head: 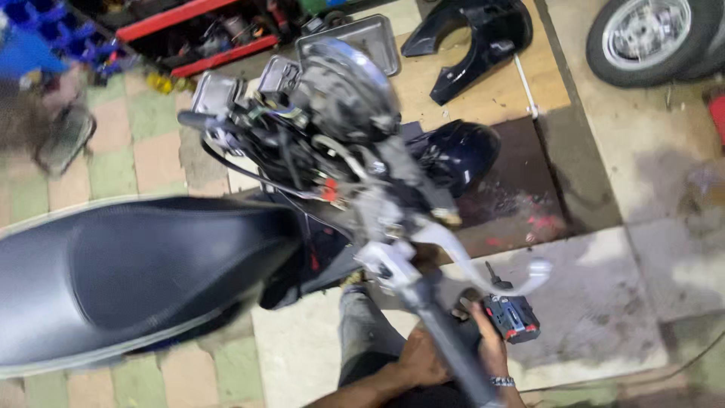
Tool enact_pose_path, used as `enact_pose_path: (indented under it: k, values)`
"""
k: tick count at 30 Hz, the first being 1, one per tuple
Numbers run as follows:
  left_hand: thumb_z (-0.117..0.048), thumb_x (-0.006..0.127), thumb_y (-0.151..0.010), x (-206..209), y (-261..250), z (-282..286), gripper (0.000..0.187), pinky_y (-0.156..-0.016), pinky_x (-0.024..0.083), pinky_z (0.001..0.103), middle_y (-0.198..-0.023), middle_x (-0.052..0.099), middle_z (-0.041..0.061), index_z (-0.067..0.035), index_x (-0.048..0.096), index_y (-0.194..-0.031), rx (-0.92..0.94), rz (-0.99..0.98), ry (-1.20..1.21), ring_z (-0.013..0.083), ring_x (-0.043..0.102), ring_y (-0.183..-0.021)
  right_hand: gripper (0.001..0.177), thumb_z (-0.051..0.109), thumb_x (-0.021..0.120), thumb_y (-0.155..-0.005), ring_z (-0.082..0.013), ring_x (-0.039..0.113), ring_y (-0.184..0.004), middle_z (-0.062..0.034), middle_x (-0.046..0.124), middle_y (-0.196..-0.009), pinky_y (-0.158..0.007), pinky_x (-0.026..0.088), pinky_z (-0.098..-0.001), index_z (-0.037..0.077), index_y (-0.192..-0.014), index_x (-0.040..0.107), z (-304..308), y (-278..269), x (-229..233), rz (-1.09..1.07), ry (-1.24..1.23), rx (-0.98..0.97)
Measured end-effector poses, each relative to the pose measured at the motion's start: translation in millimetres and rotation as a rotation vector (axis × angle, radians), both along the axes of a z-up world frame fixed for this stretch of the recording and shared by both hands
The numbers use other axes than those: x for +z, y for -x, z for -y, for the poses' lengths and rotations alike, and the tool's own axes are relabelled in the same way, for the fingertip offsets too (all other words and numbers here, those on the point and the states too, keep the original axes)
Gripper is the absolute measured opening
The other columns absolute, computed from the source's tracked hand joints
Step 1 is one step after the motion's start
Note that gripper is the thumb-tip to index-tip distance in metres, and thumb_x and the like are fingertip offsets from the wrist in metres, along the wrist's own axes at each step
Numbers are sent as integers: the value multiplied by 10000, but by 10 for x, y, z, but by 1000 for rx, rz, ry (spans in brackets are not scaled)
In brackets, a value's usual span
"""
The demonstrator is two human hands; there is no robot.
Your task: The person disassembles the front handlebar cover of a scooter using an electric screwdriver, manipulates internal wiring, and subsequently reassembles the plastic cover.
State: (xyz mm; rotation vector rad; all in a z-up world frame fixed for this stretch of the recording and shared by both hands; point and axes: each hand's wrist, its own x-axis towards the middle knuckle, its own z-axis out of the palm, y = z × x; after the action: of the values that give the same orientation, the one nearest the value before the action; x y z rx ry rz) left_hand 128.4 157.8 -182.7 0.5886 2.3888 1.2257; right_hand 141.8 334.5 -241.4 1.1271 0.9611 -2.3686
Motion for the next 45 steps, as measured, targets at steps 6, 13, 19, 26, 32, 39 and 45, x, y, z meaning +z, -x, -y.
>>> enact_pose_path:
  k: [6,13,19,26,32,39,45]
  values:
    - [-400,864,-694,805,310,-1054,838,-1127,416,525,-1296,624,282,53,589,-1344,393,-443,119,443,567,-1250,321,311,600,-1033,-225,641,-900,-108,653,-974,-839,519,-388,41,-1208,603,-1024,648,743,-213,108,-62]
    - [-298,703,-974,1188,1243,-930,389,-906,544,349,-1091,720,109,-39,644,-1258,779,151,-318,221,671,-999,396,393,705,-891,-271,592,-663,-95,586,-727,-741,506,-425,55,-1081,627,-1250,2015,682,-214,537,422]
    - [-305,602,-997,929,2091,-985,478,-892,528,291,-1178,669,59,-70,485,-1396,1173,33,-440,134,647,-1053,440,424,681,-957,-247,497,-577,-68,496,-617,-618,431,-386,-5,-1018,601,-726,2695,392,-93,898,741]
    - [-450,538,-1026,776,2685,-860,526,-981,471,294,-1246,681,66,-34,607,-1340,1766,-30,-421,150,618,-1116,303,232,692,-903,-179,477,-620,-45,505,-681,-653,420,-327,-3,-1080,619,-44,3202,-82,131,1216,1005]
    - [-541,499,-1034,1113,3010,-890,608,-667,420,498,-1164,694,166,-46,650,-1353,2259,452,-363,370,550,-765,270,162,683,-794,-184,511,-584,-60,616,-761,-560,415,-359,65,-1042,635,241,3322,-131,276,1052,1068]
    - [-528,642,-957,966,2842,-900,637,-847,495,268,-1184,714,77,14,677,-1291,2260,11,-480,148,629,-989,273,217,695,-911,-189,509,-613,-55,526,-679,-655,459,-347,-15,-1050,660,280,3314,10,333,1475,1127]
    - [-484,620,-915,1072,2923,-891,533,-807,532,282,-1186,698,22,-96,643,-1280,2190,-12,-605,134,653,-980,270,215,688,-908,-178,512,-605,-57,529,-670,-634,458,-330,-8,-1057,664,271,3268,69,464,1472,1082]
